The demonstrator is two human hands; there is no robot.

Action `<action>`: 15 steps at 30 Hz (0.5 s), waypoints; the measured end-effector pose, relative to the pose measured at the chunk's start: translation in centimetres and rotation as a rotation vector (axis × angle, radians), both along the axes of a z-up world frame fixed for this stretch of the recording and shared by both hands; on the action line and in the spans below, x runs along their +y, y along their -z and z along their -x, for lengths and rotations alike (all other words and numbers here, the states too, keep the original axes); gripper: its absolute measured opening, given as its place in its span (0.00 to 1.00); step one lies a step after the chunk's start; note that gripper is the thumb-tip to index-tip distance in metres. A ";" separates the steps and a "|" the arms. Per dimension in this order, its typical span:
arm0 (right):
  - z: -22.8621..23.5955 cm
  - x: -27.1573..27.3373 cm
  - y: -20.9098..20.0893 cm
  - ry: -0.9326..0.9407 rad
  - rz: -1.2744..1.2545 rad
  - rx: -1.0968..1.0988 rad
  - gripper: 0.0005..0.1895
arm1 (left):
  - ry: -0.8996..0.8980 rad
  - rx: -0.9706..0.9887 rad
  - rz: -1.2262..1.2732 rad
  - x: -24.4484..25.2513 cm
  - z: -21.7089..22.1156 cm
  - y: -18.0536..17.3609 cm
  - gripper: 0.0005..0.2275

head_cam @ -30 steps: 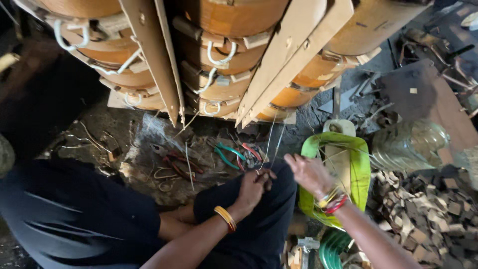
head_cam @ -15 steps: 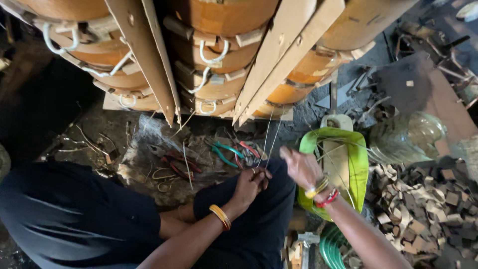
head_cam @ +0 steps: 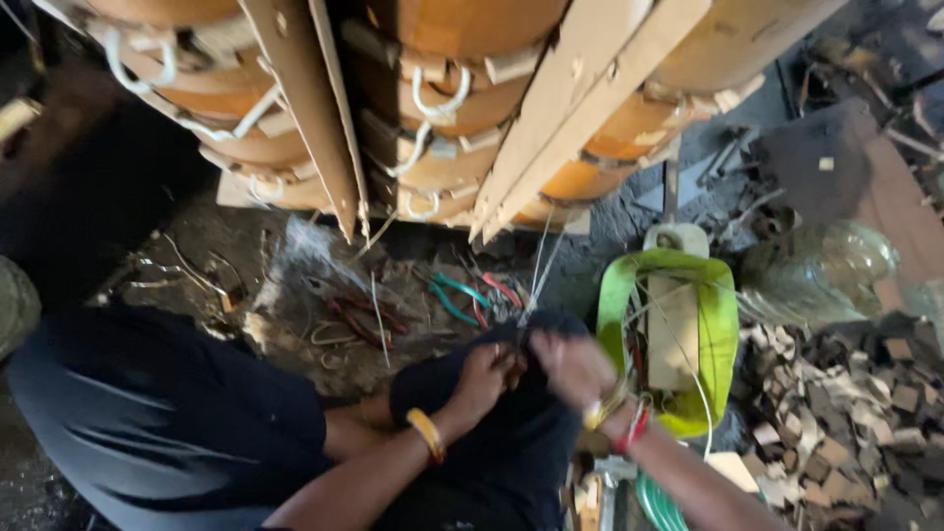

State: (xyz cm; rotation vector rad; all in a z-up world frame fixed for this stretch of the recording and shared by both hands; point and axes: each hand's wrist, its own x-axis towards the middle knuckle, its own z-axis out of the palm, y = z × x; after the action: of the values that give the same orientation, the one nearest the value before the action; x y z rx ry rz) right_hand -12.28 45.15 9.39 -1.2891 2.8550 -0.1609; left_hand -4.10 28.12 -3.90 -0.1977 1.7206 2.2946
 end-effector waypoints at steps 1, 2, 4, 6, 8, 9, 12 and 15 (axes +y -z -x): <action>-1.7 0.2 0.7 -0.086 0.138 0.018 0.12 | 0.006 -0.025 0.065 0.0 -0.1 -0.3 0.11; -2.4 0.9 1.6 -0.041 0.202 -0.012 0.12 | 0.034 -0.047 -0.004 -0.4 -0.1 -0.5 0.10; -4.6 3.5 4.1 0.049 0.323 -0.092 0.13 | 0.091 -0.108 -0.151 -1.2 -1.2 -0.9 0.08; -7.2 6.3 6.8 0.206 0.203 -0.063 0.16 | 0.203 -0.058 -0.279 -2.1 -0.9 -1.3 0.10; -10.1 8.0 8.9 0.194 0.122 -0.117 0.22 | 0.281 -0.121 -0.420 -3.5 0.5 -2.4 0.15; -11.4 8.4 9.6 0.104 0.098 -0.182 0.24 | 0.302 -0.206 -0.501 -4.0 1.7 -3.2 0.18; -16.0 6.5 11.2 0.341 -0.183 -0.504 0.28 | 0.320 -0.363 -0.768 -3.6 5.7 -6.0 0.30; -18.5 3.7 10.5 0.107 -0.059 -0.576 0.24 | 0.276 -0.233 -0.800 -2.0 6.7 -7.6 0.25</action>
State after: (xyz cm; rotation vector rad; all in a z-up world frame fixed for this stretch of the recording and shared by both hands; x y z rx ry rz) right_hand 6.20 48.86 -1.14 -0.8909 2.4081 -0.3758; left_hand -10.84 26.11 3.68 -0.0526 0.5910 2.4198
